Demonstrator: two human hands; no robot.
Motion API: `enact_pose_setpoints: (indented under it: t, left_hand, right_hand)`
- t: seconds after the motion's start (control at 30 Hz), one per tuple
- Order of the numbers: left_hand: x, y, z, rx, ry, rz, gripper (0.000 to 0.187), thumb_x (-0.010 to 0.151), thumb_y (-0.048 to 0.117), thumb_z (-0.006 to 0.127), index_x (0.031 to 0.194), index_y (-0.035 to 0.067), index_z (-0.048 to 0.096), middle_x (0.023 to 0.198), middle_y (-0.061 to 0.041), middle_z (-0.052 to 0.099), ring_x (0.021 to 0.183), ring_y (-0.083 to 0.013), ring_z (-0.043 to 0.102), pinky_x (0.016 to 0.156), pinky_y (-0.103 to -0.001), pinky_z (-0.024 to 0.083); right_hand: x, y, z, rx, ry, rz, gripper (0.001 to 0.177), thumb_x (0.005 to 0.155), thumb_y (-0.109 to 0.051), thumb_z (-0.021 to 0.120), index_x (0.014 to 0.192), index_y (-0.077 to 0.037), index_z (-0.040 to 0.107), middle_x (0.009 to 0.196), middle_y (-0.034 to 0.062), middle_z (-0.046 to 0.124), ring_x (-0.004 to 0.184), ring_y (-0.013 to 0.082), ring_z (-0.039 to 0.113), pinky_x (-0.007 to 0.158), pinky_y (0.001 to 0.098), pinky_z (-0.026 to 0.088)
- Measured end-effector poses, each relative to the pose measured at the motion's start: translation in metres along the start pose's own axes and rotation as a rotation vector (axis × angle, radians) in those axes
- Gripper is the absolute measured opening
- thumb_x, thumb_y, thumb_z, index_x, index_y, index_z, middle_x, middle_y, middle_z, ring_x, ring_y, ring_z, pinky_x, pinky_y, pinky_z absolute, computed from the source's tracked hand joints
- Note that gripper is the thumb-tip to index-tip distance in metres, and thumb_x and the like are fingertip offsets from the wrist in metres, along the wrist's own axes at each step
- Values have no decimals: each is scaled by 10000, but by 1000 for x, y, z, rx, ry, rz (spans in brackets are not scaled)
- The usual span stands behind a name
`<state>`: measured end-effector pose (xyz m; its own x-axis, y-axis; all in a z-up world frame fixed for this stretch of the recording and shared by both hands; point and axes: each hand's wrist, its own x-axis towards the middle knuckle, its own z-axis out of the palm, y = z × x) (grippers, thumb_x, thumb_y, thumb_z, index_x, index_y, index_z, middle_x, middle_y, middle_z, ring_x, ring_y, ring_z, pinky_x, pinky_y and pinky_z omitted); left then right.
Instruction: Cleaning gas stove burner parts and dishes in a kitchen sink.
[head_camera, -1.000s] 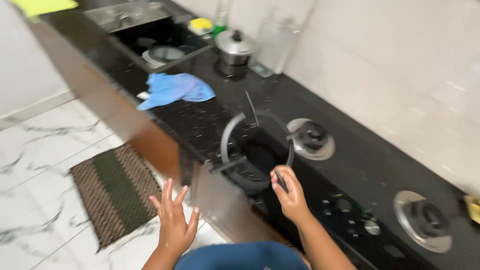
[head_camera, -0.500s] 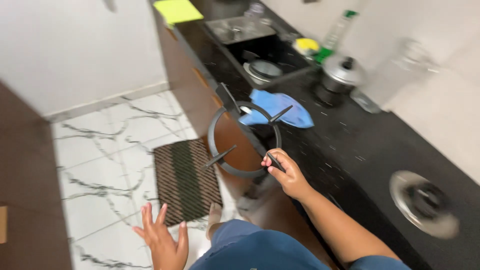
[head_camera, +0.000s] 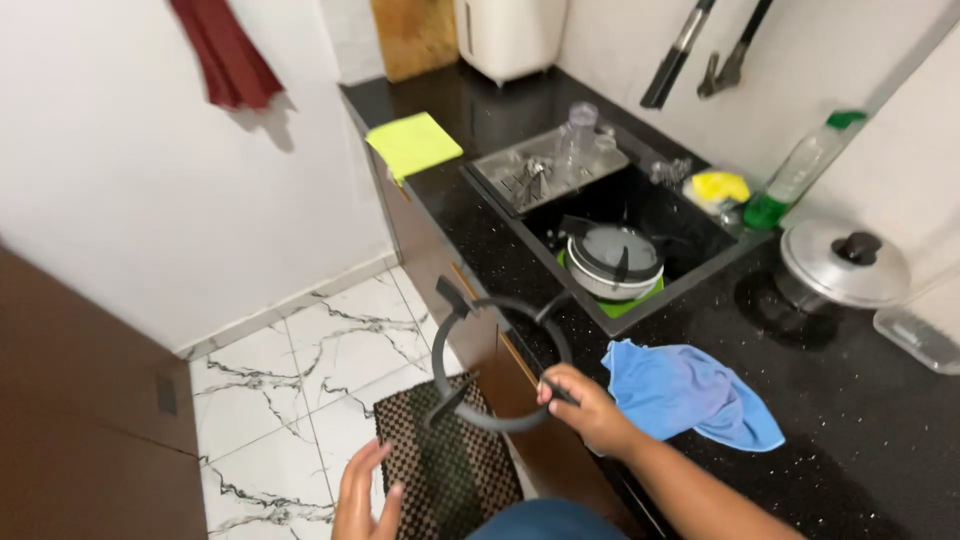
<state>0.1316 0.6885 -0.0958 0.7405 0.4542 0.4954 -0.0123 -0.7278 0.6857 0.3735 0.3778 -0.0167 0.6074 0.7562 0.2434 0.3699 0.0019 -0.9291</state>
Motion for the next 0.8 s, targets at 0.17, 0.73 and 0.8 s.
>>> enact_pose_setpoints:
  t: [0.17,0.73,0.8]
  left_hand:
    - [66,10,25,-394,-359,-236,450,900,108,641,1343,45,593,1316,-137,673,1254,-239,661,1081,-384,460]
    - [425,57,283,-1111,-1229,-537,496,998,138,548,1479,110,432,1431,-67,569,1343,-205,524,1111,-359,396]
    - [446,60,336,-1151,-1437,-740,468,1008,181,524,1463,139,422,1370,-89,631,1286,-206,592,1093,-373,435]
  right_hand:
    - [26,-8,-29,-131,124,66,162,860,0,616,1020,-27,618,1103,71,574,1089,192,577,1010,317,432]
    - [114,-29,-67,-418,684,307,147,898,-27,614,1044,-26,607,1098,91,589,1081,235,586,1007,334,442]
    - [133,-25,-71,-489,756,351,156,893,-13,613,1049,-25,610,1096,98,590,1089,246,587,1012,339,436]
